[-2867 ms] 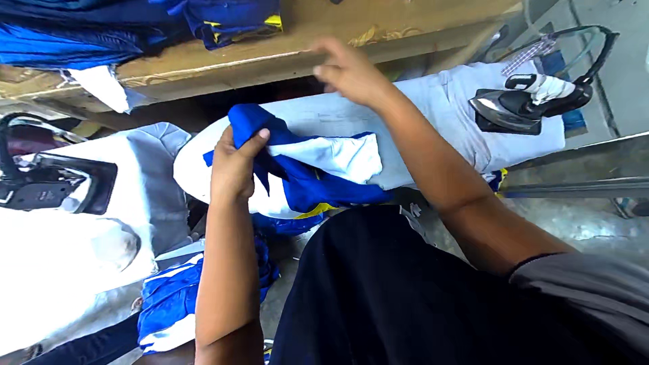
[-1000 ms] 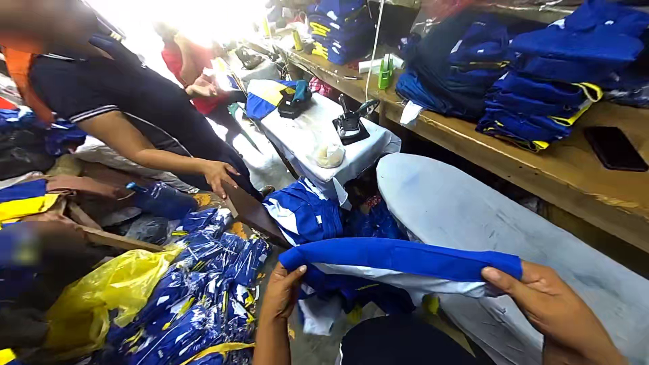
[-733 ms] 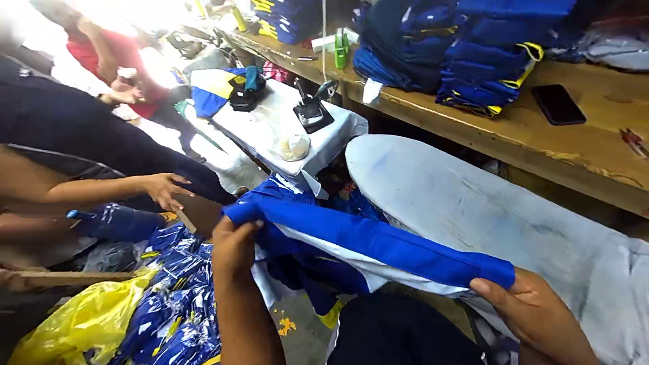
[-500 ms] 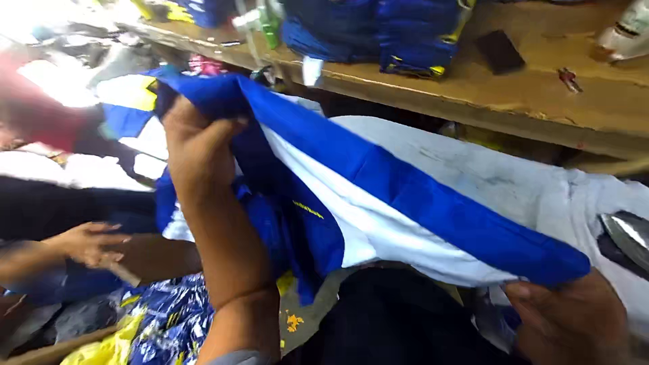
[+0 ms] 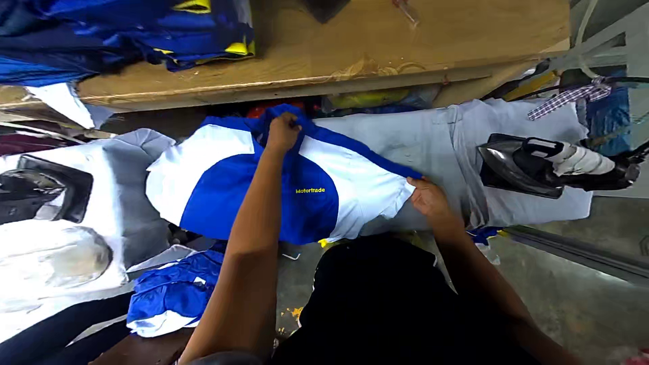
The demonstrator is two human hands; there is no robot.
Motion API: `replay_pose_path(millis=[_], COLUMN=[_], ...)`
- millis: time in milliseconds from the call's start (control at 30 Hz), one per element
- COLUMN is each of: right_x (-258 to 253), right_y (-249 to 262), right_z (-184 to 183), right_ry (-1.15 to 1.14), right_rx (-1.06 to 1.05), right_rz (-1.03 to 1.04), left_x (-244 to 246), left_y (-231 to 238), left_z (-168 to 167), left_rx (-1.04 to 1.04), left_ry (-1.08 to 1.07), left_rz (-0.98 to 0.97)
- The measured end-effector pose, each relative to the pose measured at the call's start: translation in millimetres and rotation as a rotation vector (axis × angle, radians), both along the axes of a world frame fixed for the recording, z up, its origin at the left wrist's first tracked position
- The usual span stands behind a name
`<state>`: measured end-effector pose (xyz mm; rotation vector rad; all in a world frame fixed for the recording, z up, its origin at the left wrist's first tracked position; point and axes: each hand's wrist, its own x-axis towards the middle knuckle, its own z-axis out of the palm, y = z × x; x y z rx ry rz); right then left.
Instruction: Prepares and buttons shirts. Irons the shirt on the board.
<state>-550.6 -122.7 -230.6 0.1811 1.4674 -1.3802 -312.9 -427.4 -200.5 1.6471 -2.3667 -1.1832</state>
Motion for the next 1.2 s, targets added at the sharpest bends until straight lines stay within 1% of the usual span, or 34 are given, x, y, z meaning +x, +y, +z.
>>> replay_pose_path(millis=[67,167,233,300,333,400,467,533,600,667,733,767,800,867,933,967,1067,1133,1200], right_x=[-4,-6,-11,-18,-21,-26,-31,-40,-47,-47,-37,-28,-19,1,23,33,56,64,65], right_y=[-1,1,-6,-14,-18,-26,-31,-31,-19,1,23,34,43,56,58,57,50,46,44], right_z=[-7,-8,-3,-1,-4,-15,-19,-16,-9,0,8,9,8,3,-3,-5,-11,-15,-15], right_ry=[-0.030,-0.051,-0.020,0.065,0.113,0.164,0.136,0.114,0.172,0.300,0.374,0.368,0.341,0.252,0.168,0.128,0.053,0.041,0.050], right_rx=[0.036,0.047,0.038,-0.024,-0.065,-0.111,-0.057,0.019,0.078,0.173,0.266,0.279,0.266,0.153,0.010,-0.053,-0.153,-0.132,-0.076], right_rz=[0.006,-0.007,-0.040,-0.039,-0.033,-0.038,-0.042,0.026,0.136,0.248,0.352,0.400,0.449,0.492,0.439,0.403,0.328,0.295,0.253], left_x=[-7,-11,-15,-22,-26,-33,-39,-42,-36,-24,-10,-4,-1,0,-6,-11,-27,-32,-29], left_y=[-2,-6,-12,-17,-18,-21,-24,-25,-17,4,46,73,104,165,214,230,256,262,264], left_z=[-12,-8,-8,-11,-14,-25,-31,-23,-8,10,25,31,34,30,17,10,-5,-15,-24], left_rx=[0.034,0.055,-0.001,-0.093,-0.125,-0.158,-0.143,-0.156,-0.216,-0.302,-0.332,-0.294,-0.234,-0.114,-0.044,-0.023,0.024,0.003,-0.066], left_ry=[-0.045,-0.059,0.011,0.093,0.098,0.038,-0.098,-0.204,-0.249,-0.238,-0.143,-0.091,-0.053,0.007,0.064,0.063,-0.060,-0.121,-0.114], left_rz=[0.023,0.001,0.029,0.087,0.109,0.100,0.051,0.029,0.025,-0.008,-0.093,-0.152,-0.210,-0.296,-0.326,-0.328,-0.339,-0.351,-0.366])
